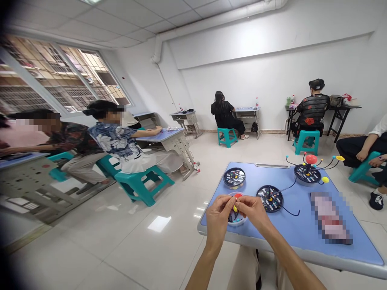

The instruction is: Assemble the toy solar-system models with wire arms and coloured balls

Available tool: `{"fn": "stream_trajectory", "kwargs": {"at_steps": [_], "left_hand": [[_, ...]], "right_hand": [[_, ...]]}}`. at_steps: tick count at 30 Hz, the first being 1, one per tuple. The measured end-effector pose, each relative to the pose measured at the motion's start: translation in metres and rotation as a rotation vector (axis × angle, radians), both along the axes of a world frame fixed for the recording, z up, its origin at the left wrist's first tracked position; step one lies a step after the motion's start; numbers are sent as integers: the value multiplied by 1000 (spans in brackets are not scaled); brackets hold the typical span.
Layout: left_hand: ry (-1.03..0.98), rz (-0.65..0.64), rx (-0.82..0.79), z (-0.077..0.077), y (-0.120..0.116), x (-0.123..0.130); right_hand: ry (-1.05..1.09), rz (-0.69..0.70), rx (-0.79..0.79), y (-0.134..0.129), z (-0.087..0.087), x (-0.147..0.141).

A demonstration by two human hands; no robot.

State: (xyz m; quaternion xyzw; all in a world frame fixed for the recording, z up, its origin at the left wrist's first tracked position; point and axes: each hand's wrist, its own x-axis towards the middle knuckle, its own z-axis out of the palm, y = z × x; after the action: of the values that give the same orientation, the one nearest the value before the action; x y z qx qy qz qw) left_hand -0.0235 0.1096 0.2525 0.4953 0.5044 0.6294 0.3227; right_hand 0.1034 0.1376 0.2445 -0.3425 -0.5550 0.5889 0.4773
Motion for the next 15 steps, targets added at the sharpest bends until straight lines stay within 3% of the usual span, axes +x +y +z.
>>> {"fn": "stream_trajectory", "kwargs": {"at_steps": [5,9,12,15], "left_hand": [[-25,98,-51,-21,-7,-1],[367,168,261,-37,-12,1],[639,150,389,-38,-14,0],[608,179,338,-27,-16,-4]], "right_hand": [[109,29,-106,-4,0,3],[183,42,-183,-9,1,3],[161,78,-203,-9,3,7],[134,114,-208,-8,6,14]]}}
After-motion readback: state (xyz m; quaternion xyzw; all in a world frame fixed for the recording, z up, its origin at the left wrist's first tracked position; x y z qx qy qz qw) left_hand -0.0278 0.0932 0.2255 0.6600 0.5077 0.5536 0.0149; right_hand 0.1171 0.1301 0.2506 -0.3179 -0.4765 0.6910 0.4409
